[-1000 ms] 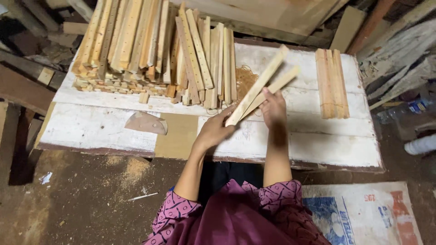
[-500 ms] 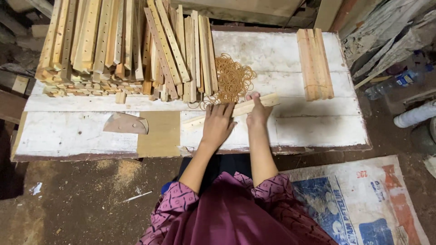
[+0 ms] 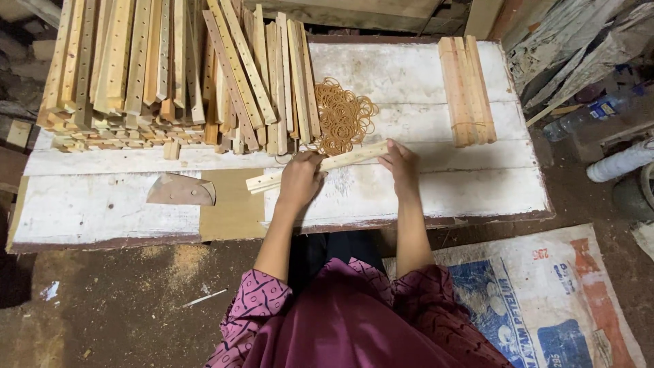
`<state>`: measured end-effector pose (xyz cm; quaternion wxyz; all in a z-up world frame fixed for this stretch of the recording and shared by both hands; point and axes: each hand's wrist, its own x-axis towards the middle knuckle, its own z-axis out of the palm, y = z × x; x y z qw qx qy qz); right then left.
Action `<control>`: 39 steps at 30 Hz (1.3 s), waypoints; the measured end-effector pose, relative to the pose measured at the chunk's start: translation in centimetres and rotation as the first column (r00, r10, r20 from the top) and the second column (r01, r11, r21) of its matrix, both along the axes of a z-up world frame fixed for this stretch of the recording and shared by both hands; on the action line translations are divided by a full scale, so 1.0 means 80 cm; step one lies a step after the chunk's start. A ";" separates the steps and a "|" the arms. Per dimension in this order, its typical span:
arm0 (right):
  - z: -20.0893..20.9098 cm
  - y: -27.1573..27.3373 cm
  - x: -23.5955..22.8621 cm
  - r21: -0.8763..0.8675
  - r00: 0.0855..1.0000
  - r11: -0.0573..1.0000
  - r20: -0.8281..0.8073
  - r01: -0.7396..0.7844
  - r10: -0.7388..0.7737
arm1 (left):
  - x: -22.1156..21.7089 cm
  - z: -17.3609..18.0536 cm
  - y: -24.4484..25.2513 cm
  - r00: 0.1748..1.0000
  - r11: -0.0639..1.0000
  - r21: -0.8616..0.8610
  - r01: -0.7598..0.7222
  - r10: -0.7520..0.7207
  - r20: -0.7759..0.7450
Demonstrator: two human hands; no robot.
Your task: Wrapping rubber bands around wooden slats
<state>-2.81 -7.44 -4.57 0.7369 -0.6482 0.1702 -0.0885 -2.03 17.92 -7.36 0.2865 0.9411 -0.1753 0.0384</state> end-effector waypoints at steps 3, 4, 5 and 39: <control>0.020 0.009 -0.006 -0.063 1.000 0.998 0.002 0.031 -0.031 | -0.010 0.022 -0.004 0.999 0.999 -0.007 -0.040 0.040 -0.011; 0.021 0.010 -0.006 -0.061 0.999 0.997 0.001 0.046 -0.046 | -0.013 0.030 -0.004 0.999 0.998 -0.032 -0.052 0.052 -0.002; 0.022 0.010 -0.005 -0.060 0.998 0.996 -0.001 0.061 -0.062 | -0.016 0.039 -0.003 0.998 0.996 -0.057 -0.063 0.064 0.006; -0.008 0.033 -0.012 -0.172 0.995 0.981 -0.027 0.092 -0.098 | -0.007 0.044 -0.058 0.992 0.997 -0.075 0.030 -0.021 0.126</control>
